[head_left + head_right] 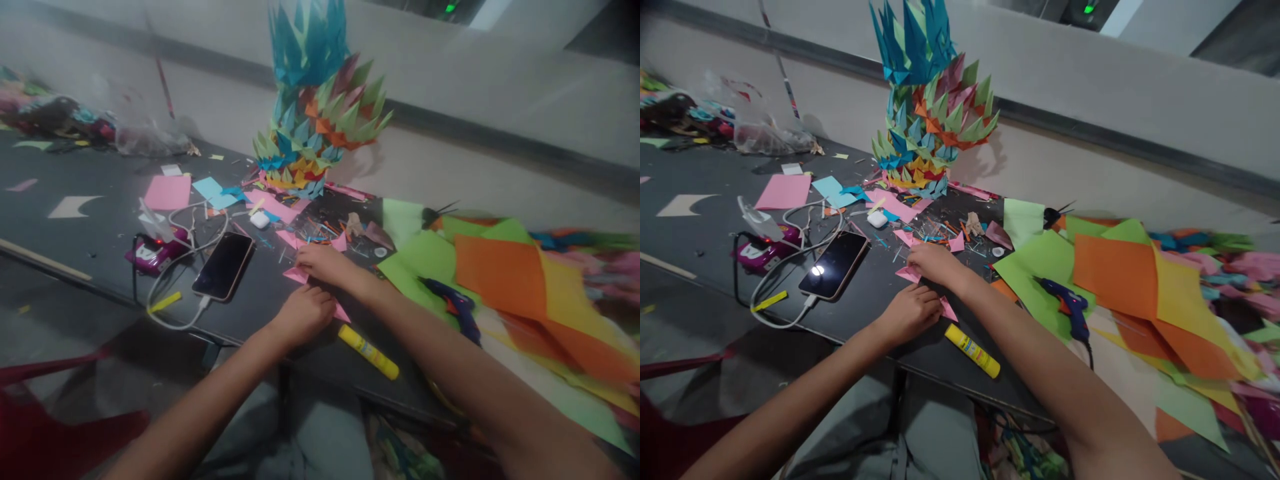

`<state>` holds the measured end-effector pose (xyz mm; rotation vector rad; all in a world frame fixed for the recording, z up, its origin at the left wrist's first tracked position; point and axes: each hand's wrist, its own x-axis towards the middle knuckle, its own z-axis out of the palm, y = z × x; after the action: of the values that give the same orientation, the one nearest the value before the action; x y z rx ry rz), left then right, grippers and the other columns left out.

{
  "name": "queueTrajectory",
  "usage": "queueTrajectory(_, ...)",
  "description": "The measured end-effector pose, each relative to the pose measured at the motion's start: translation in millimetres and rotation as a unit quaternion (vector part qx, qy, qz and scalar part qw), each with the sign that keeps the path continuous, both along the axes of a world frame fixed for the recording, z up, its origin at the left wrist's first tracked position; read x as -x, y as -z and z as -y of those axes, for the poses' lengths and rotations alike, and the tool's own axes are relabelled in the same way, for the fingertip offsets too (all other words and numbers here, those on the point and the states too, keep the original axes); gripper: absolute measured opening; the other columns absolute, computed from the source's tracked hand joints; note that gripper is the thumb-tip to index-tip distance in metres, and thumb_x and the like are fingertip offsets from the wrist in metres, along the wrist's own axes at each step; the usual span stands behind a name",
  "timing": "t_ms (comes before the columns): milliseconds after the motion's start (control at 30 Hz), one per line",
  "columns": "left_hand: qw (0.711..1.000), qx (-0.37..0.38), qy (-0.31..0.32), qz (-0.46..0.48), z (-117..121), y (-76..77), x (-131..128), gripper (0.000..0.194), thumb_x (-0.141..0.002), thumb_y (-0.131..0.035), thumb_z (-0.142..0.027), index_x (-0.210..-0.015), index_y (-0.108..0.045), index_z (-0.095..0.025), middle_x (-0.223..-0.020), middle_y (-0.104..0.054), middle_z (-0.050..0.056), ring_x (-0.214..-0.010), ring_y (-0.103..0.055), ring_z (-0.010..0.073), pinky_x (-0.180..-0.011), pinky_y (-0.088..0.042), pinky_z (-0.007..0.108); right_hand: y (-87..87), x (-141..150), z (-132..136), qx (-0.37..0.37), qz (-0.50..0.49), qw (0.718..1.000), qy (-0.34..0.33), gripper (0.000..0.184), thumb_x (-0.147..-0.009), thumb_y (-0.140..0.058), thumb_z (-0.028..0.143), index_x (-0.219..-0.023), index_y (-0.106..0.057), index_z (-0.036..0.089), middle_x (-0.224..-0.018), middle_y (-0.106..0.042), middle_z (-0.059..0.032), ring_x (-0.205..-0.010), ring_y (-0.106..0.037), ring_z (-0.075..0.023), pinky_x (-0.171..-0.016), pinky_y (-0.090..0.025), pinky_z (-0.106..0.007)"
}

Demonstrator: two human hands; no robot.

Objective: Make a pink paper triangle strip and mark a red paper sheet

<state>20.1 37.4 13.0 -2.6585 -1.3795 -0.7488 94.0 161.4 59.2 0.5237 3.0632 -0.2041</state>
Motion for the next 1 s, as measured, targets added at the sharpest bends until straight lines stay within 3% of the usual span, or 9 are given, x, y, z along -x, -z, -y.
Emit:
queueTrajectory(167, 1.000, 0.016, -0.007, -0.006, 0.2, -0.5, 0.4, 0.011, -0.084, -0.052, -0.020, -0.077, -0.059, -0.017, -0.075, -0.062, 0.001, -0.072, -0.054, 0.0167, -0.063, -0.034, 0.032, 5.1, -17.2, -2.0, -0.034, -0.025, 0.999, 0.013, 0.018, -0.085, -0.047, 0.008, -0.084, -0.064, 0.012, -0.091, -0.060, -0.0107, -0.086, -0.054, -0.0181, -0.072, -0.040, -0.027)
queueTrajectory(467, 1.000, 0.029, -0.001, -0.004, 1.2, -6.8, 1.4, 0.013, -0.085, -0.052, -0.020, -0.076, -0.059, -0.016, -0.076, -0.062, 0.002, -0.073, -0.055, 0.0164, -0.068, -0.036, 0.031, 13.9, -38.4, -3.4, 0.016, -0.085, 0.995, 0.040, 0.021, -0.081, -0.047, 0.006, -0.092, -0.064, 0.015, -0.100, -0.059, -0.0070, -0.092, -0.055, -0.0140, -0.083, -0.043, -0.025)
queueTrajectory(667, 1.000, 0.024, -0.002, 0.010, 0.5, -4.1, 1.3, 0.014, -0.085, -0.052, -0.020, -0.073, -0.059, -0.017, -0.075, -0.062, 0.002, -0.074, -0.054, 0.0160, -0.068, -0.036, 0.031, 14.7, -34.9, 12.7, 0.026, -0.117, 0.981, 0.155, 0.018, -0.083, -0.052, 0.020, -0.070, -0.065, 0.016, -0.086, -0.061, -0.0059, -0.085, -0.056, -0.0156, -0.079, -0.042, -0.027)
queueTrajectory(833, 1.000, 0.020, -0.001, 0.001, -0.5, 0.6, 1.8, 0.011, -0.085, -0.052, -0.020, -0.076, -0.059, -0.018, -0.076, -0.062, 0.001, -0.074, -0.054, 0.0165, -0.068, -0.034, 0.031, 18.3, -28.4, 9.9, 0.035, -0.116, 0.950, 0.288, 0.014, -0.075, -0.065, 0.027, -0.075, -0.062, 0.014, -0.084, -0.061, -0.0100, -0.079, -0.056, -0.0194, -0.070, -0.041, -0.029)
queueTrajectory(1000, 1.000, 0.020, -0.002, -0.004, -0.8, 1.9, 1.3, 0.015, -0.087, -0.049, -0.021, -0.075, -0.058, -0.017, -0.075, -0.061, 0.002, -0.074, -0.054, 0.0161, -0.067, -0.033, 0.031, 16.4, -27.2, 0.8, 0.097, -0.115, 0.936, 0.317, 0.018, -0.063, -0.074, 0.025, -0.064, -0.058, 0.016, -0.067, -0.061, -0.0028, -0.066, -0.056, -0.0157, -0.060, -0.038, -0.024)
